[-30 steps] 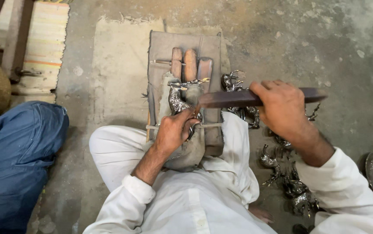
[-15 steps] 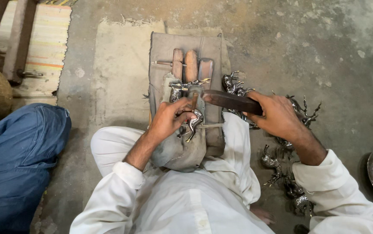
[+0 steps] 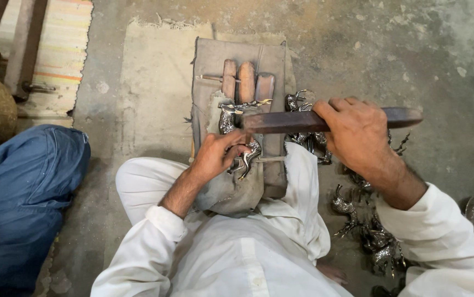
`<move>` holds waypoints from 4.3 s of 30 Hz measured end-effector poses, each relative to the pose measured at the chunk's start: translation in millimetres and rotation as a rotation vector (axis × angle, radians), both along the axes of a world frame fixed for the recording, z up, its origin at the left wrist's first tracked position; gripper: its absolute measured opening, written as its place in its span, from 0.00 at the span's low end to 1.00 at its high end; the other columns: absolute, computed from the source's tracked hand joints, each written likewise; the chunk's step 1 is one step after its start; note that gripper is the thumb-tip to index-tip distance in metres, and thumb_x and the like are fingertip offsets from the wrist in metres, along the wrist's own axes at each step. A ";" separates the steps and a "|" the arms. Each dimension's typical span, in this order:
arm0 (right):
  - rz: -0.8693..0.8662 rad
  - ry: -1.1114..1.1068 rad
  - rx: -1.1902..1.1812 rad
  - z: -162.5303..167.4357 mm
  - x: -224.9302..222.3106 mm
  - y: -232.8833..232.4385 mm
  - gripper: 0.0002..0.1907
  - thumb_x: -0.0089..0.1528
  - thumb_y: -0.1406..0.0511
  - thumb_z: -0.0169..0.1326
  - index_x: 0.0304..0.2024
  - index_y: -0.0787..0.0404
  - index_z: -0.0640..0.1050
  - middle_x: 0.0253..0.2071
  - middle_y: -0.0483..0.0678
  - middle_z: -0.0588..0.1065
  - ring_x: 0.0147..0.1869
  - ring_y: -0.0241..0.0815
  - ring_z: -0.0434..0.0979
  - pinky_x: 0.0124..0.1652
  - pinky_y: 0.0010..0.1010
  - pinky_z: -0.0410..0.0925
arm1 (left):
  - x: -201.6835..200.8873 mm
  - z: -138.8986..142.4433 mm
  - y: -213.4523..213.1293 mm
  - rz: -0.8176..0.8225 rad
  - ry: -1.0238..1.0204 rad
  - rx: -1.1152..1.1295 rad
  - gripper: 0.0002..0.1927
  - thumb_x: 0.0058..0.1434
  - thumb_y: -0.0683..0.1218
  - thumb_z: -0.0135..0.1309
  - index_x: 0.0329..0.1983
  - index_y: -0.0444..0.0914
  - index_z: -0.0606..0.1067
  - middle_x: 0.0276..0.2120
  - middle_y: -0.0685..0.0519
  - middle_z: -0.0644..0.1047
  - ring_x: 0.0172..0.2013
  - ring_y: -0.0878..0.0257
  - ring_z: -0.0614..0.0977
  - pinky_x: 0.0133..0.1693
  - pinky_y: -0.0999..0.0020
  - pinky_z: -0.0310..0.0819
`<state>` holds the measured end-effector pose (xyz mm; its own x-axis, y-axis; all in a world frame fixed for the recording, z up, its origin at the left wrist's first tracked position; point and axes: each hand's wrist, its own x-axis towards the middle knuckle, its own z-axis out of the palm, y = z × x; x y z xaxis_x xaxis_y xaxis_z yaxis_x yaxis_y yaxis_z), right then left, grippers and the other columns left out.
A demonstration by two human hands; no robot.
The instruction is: The person sits on the floor and uses a hammer and a small metal punch to emboss a pattern onto a silver-colored metal deer figurine. They repeatedly strike the punch against the figurine's body and legs while holding it steady on a padded block, occasionally repositioning the figurine to work on different areas.
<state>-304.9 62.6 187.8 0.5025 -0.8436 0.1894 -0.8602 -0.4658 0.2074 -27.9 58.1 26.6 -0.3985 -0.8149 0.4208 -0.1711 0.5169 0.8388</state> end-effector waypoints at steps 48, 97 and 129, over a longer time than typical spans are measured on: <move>-0.040 0.010 0.064 2.0 -4.3 -2.0 0.19 0.51 0.72 0.60 0.45 0.55 0.76 0.36 0.49 0.77 0.46 0.55 0.80 0.43 0.45 0.71 | -12.3 -6.6 13.4 0.118 0.028 0.016 0.17 0.63 0.39 0.61 0.55 0.37 0.75 0.40 0.45 0.84 0.42 0.50 0.87 0.38 0.62 0.81; -0.049 -0.191 0.104 0.7 -1.3 2.6 0.19 0.54 0.71 0.61 0.48 0.58 0.76 0.38 0.52 0.77 0.46 0.56 0.78 0.44 0.46 0.70 | -21.6 -15.1 30.3 0.170 0.055 0.039 0.17 0.63 0.37 0.60 0.53 0.33 0.71 0.40 0.43 0.83 0.40 0.50 0.87 0.36 0.61 0.81; -0.105 -0.030 0.029 -11.0 -10.1 3.4 0.20 0.49 0.72 0.63 0.44 0.57 0.77 0.37 0.50 0.77 0.46 0.55 0.79 0.43 0.45 0.70 | -11.3 6.7 5.2 0.101 -0.026 -0.043 0.14 0.61 0.42 0.64 0.46 0.36 0.73 0.35 0.42 0.81 0.34 0.42 0.83 0.30 0.55 0.75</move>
<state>-315.0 66.0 176.8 0.4053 -0.8968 0.1773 -0.9103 -0.3781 0.1686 -39.2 63.3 33.2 -0.3266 -0.8330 0.4466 -0.2459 0.5311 0.8108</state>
